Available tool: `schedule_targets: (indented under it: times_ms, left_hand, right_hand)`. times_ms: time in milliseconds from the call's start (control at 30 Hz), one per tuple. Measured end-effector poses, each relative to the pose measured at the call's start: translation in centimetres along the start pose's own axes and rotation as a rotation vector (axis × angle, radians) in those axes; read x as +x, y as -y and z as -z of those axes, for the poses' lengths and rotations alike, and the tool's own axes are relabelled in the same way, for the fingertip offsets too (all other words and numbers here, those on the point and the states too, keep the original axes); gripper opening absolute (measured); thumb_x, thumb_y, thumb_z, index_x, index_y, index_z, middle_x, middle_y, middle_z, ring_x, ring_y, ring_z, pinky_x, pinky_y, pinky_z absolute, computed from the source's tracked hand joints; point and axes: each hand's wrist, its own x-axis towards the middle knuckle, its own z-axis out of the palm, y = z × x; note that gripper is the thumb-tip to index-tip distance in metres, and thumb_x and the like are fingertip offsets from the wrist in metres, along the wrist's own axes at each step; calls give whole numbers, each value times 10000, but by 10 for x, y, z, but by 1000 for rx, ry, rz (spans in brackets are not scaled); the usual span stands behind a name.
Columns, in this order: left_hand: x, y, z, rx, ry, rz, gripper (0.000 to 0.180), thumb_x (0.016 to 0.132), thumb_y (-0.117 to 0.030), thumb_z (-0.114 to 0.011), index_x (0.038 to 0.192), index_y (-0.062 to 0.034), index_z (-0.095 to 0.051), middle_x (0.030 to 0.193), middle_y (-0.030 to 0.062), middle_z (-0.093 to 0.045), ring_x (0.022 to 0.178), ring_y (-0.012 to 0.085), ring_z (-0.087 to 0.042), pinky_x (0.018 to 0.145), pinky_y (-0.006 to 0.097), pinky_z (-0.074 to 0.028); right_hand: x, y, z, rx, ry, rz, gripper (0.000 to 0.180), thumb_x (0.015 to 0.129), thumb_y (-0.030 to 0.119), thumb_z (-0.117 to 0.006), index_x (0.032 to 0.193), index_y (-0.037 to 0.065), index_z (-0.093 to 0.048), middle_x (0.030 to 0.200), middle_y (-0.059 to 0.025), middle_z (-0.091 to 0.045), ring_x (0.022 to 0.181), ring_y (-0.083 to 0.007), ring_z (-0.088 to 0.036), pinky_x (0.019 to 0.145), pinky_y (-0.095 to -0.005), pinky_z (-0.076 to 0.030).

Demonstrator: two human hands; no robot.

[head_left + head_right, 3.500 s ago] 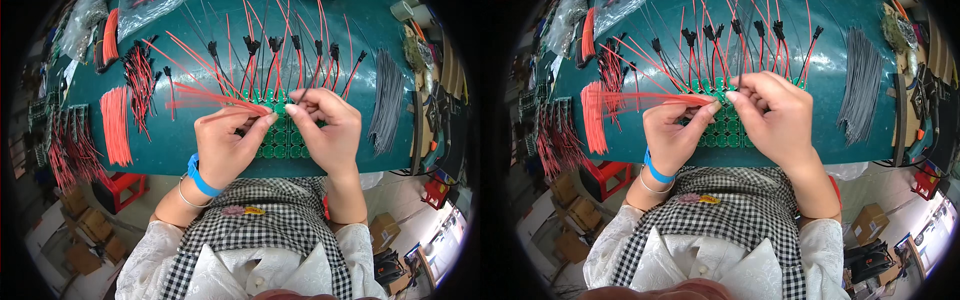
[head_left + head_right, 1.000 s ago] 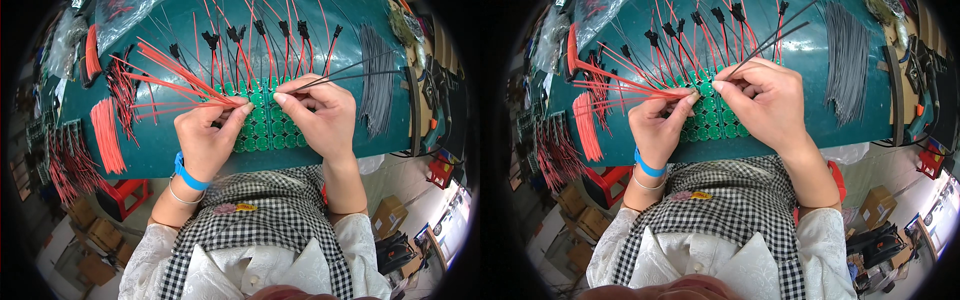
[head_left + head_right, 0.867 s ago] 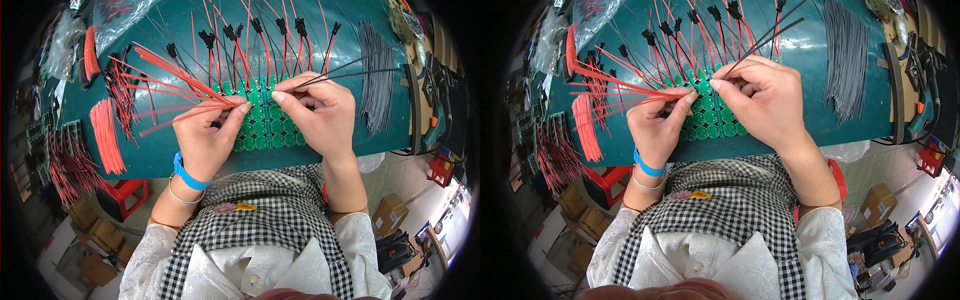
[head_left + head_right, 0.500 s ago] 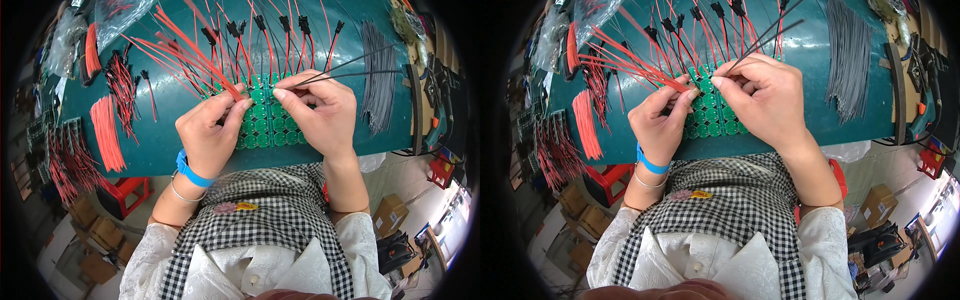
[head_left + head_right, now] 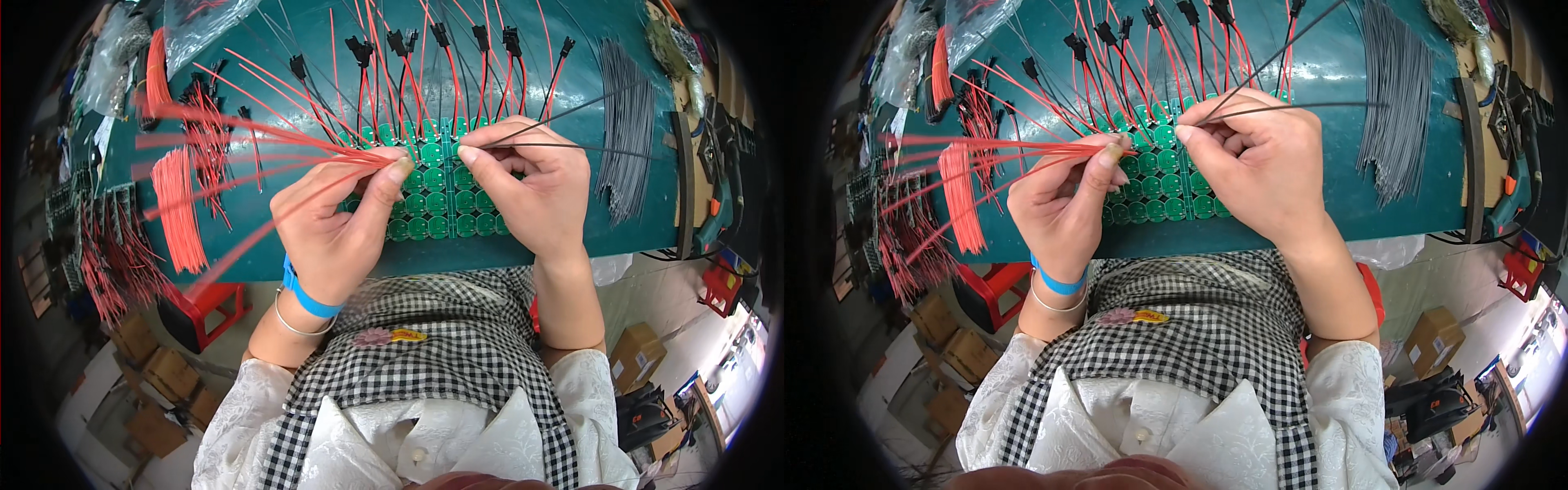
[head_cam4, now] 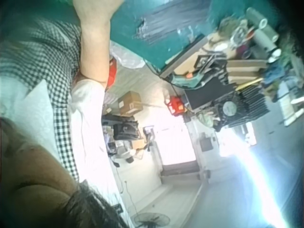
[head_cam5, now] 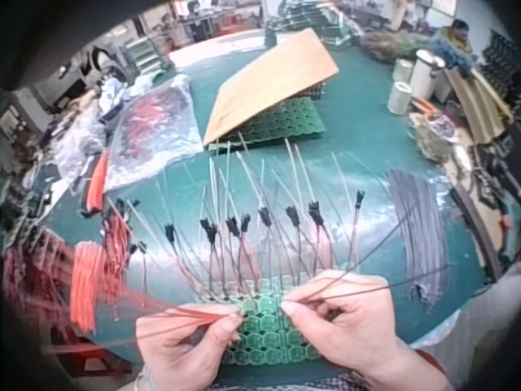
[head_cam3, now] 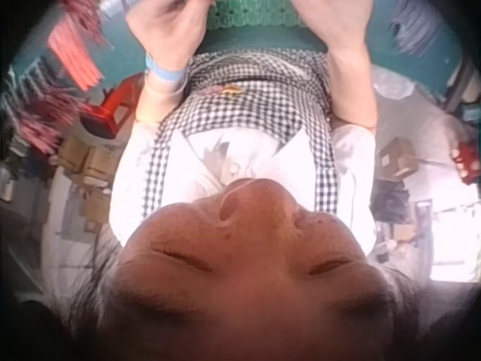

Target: The recorder is inserting red and black wires into a green PCB-like component on a workbench.

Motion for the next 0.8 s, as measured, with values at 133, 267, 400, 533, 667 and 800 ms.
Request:
schedule_targets:
  times_ms: [133,267,400,533,667,800]
  left_hand:
    - [3,-5,-10,-157,-47,83,97,883,5,-749,962,58,-729,857,113,-748,690,114,-697,611,235,-542]
    - [3,-1,-19,-130,-56,35,96,867,-9,-771,906,53,-708,787,115,-728,678,110,-698,600,241,-540]
    - [5,5,-24,-70,-66,12,95,857,-19,-780,904,33,-716,743,108,-716,663,120,-707,588,247,-541]
    - [4,11,-27,-38,-73,0,104,850,-30,-789,905,24,-719,737,114,-715,654,130,-714,581,253,-542]
    - [4,12,-31,-37,-98,-26,107,846,-35,-795,898,17,-717,748,111,-720,649,136,-715,579,260,-544]
    - [3,14,-29,54,-45,-62,117,893,5,-747,991,60,-717,849,85,-752,680,99,-700,613,222,-565]
  right_hand:
    - [1,-4,0,-33,5,38,64,782,-15,-774,842,-27,-754,776,-64,-730,522,-41,-587,479,-191,-441]
    - [0,0,-1,-3,0,8,68,780,-12,-779,841,-30,-754,789,-71,-737,527,-46,-592,482,-193,-446]
    - [1,1,-1,-29,5,9,70,777,-12,-780,840,-32,-755,794,-76,-740,527,-48,-588,483,-195,-448]
    - [2,0,-3,-74,45,57,110,781,-20,-764,890,-30,-755,758,-68,-712,523,-66,-572,491,-213,-453]
    - [3,0,-10,-165,79,155,316,804,-23,-731,1119,-13,-707,743,-59,-645,551,-98,-571,503,-246,-457]
    - [3,2,-9,-176,65,166,474,821,-20,-720,1286,6,-634,761,-50,-611,577,-105,-570,506,-256,-455]
